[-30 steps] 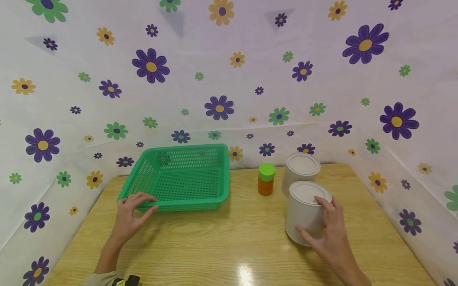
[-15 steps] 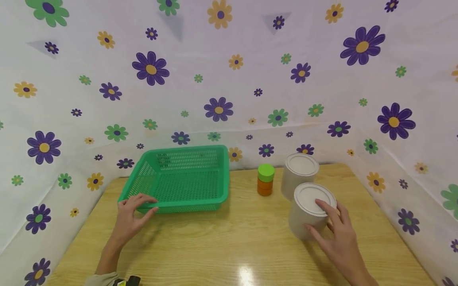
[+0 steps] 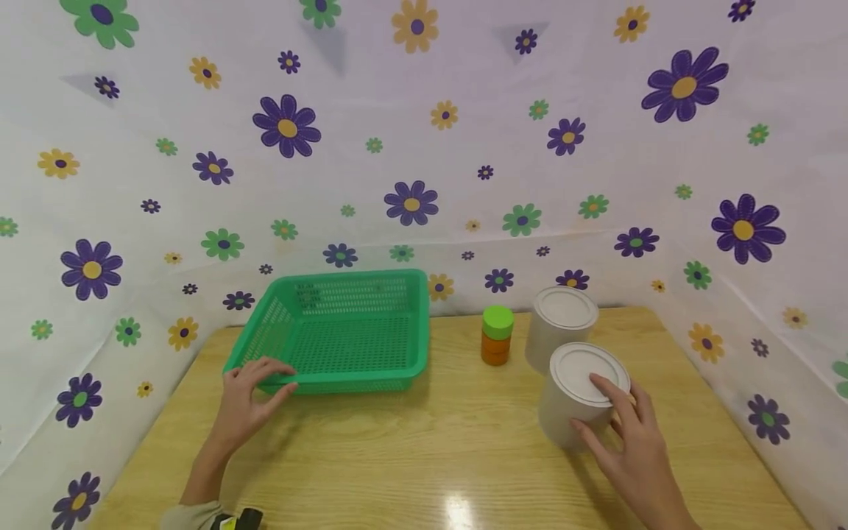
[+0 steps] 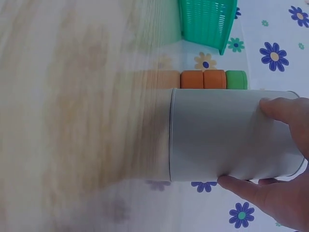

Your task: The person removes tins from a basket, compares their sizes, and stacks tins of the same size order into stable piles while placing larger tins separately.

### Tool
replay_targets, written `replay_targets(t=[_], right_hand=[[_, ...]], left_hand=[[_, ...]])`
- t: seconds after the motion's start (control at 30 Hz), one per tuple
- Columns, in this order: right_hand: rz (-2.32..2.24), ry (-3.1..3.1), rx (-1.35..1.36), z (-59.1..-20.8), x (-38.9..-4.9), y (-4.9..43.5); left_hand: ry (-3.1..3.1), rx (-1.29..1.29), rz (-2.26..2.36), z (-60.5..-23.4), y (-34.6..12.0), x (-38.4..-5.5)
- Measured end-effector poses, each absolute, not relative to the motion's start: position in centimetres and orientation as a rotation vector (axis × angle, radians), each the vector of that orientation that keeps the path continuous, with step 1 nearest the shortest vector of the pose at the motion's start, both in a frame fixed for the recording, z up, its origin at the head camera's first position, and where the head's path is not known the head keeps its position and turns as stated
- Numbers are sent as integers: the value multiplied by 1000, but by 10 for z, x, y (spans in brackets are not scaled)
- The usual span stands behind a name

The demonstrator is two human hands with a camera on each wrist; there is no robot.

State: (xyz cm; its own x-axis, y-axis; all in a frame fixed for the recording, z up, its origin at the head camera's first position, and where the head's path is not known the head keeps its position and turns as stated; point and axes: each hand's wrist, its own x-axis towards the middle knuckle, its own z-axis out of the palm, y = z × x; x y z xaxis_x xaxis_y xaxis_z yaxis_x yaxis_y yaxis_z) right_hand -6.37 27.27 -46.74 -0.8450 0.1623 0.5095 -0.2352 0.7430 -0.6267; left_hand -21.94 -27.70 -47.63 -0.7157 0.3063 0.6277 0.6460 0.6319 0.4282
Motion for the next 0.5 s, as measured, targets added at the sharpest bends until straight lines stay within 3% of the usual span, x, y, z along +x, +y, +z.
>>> replay_targets(t=[0.2, 0.5], right_hand=[[964, -2394, 96, -462, -66, 275], [922, -2357, 109, -422, -70, 285]], left_hand=[[-2386, -734, -880, -470, -276, -224], [-2489, -822, -857, -451, -286, -231]])
